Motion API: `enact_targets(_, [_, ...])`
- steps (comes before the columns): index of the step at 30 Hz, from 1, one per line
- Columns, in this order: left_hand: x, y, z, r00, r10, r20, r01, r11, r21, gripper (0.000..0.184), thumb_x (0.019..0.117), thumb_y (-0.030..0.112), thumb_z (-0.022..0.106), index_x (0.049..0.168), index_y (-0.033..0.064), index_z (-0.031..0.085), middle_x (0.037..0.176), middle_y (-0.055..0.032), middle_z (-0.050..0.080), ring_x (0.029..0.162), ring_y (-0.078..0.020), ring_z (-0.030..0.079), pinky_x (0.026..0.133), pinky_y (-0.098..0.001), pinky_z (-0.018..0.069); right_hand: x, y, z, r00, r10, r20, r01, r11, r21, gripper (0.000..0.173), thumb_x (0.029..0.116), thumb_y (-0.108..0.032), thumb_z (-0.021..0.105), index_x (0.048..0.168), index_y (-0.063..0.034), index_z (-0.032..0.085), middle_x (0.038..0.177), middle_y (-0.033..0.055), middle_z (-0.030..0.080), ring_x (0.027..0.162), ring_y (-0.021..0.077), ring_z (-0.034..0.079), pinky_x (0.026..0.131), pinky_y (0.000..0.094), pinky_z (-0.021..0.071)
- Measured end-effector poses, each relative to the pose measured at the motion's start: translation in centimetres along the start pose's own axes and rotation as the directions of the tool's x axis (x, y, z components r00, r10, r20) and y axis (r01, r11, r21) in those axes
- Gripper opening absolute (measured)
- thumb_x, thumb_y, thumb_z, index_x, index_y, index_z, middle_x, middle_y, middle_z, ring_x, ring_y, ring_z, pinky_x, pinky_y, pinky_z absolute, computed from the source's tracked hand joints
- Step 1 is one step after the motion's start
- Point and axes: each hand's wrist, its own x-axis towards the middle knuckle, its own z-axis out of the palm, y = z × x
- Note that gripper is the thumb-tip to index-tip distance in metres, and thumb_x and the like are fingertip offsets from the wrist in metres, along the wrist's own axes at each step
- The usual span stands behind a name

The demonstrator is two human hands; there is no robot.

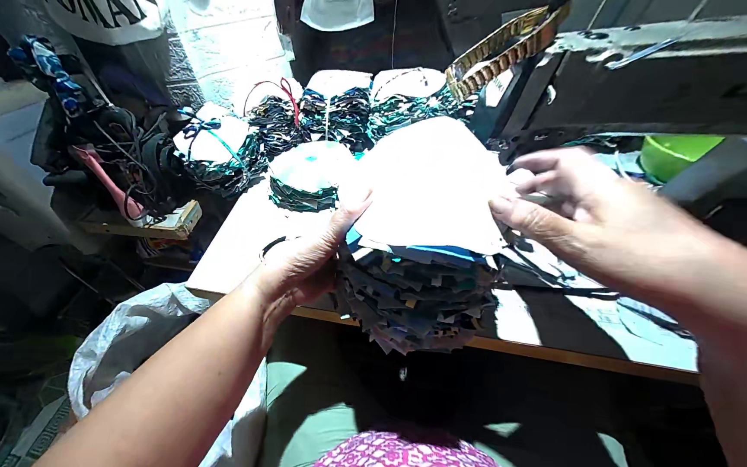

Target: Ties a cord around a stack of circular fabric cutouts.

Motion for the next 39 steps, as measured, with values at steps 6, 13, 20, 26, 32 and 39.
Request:
enact_targets(6, [0.7, 0.0, 0.0, 0.998, -0.014, 0.056, 0.009, 0.996, 0.089, 0.048, 0.1023, 0.059, 0.047, 0.12, 0.0174, 0.063, 0.1, -0.0031, 0.071, 0.089, -0.0141, 0.071, 0.073, -0.0334, 0.0612, 1.7, -3.4, -2.1, 0.807, -0.588, 0.056, 0.589, 0.793, -0.158, 0.044, 0.0999, -0.029, 0.05, 0.141, -0.022, 0.063, 0.147, 0.0068, 0.053, 0.131, 0.0202, 0.054, 0.103, 0.0412, 0.0495])
enact_targets(13, [0.5, 0.3, 0.3, 0.999, 0.001, 0.035, -0.004, 0.996, 0.093, 0.043, 0.1045, 0.053, 0.047, 0.121, 0.0163, 0.062, 0.101, -0.0028, 0.071, 0.089, -0.014, 0.071, 0.074, -0.0341, 0.0612, 5.5, -6.0, -2.1, 0.768, -0.58, 0.271, 0.613, 0.789, -0.048, 0.041, 0.1048, -0.048, 0.042, 0.126, -0.0288, 0.072, 0.131, -0.0088, 0.064, 0.122, 0.0038, 0.058, 0.102, 0.0321, 0.0482])
enact_targets(20, [0.5, 1.2, -1.8, 0.998, -0.004, -0.064, 0.023, 0.951, 0.309, 0.058, 0.104, 0.064, 0.036, 0.131, 0.0159, 0.056, 0.107, -0.0028, 0.066, 0.092, -0.0131, 0.066, 0.075, -0.033, 0.057, 5.9, -5.2, 1.9, 0.748, -0.588, 0.309, 0.634, 0.771, -0.067, 0.048, 0.1078, -0.046, 0.033, 0.131, -0.0292, 0.071, 0.137, -0.0082, 0.066, 0.128, 0.0058, 0.059, 0.106, 0.037, 0.0487])
enact_targets(26, [1.5, -0.7, -8.7, 0.955, 0.251, 0.158, -0.239, 0.334, 0.912, 0.033, 0.0953, 0.025, 0.073, 0.122, 0.0052, 0.069, 0.118, -0.0115, 0.068, 0.108, -0.019, 0.065, 0.095, -0.0409, 0.0531, 4.5, -4.0, 1.9, 0.777, -0.576, 0.253, 0.613, 0.783, -0.099, 0.048, 0.1075, -0.047, 0.033, 0.138, -0.0324, 0.067, 0.144, -0.0084, 0.062, 0.135, 0.0079, 0.055, 0.11, 0.0385, 0.0462])
enact_targets(32, [0.9, -1.5, -10.1, 0.943, 0.284, 0.175, -0.228, 0.164, 0.96, 0.005, 0.0958, 0.01, 0.069, 0.095, 0.0046, 0.069, 0.097, -0.009, 0.063, 0.092, -0.0189, 0.062, 0.084, -0.0388, 0.0528, 4.6, -4.2, 2.4, 0.771, -0.592, 0.235, 0.627, 0.771, -0.114, 0.048, 0.1075, -0.046, 0.033, 0.136, -0.0307, 0.068, 0.143, -0.0073, 0.063, 0.133, 0.0099, 0.056, 0.107, 0.0407, 0.048])
enact_targets(39, [-1.2, 0.6, -14.6, 0.854, 0.516, -0.062, -0.327, 0.627, 0.707, 0.008, 0.0999, 0.003, 0.057, 0.107, 0.0002, 0.058, 0.094, -0.0049, 0.066, 0.086, -0.0106, 0.065, 0.082, -0.0313, 0.0565, 4.7, -4.1, 2.6, 0.776, -0.59, 0.226, 0.623, 0.772, -0.125, 0.049, 0.1073, -0.046, 0.032, 0.137, -0.0299, 0.068, 0.143, -0.0058, 0.063, 0.134, 0.0115, 0.056, 0.108, 0.0425, 0.0472])
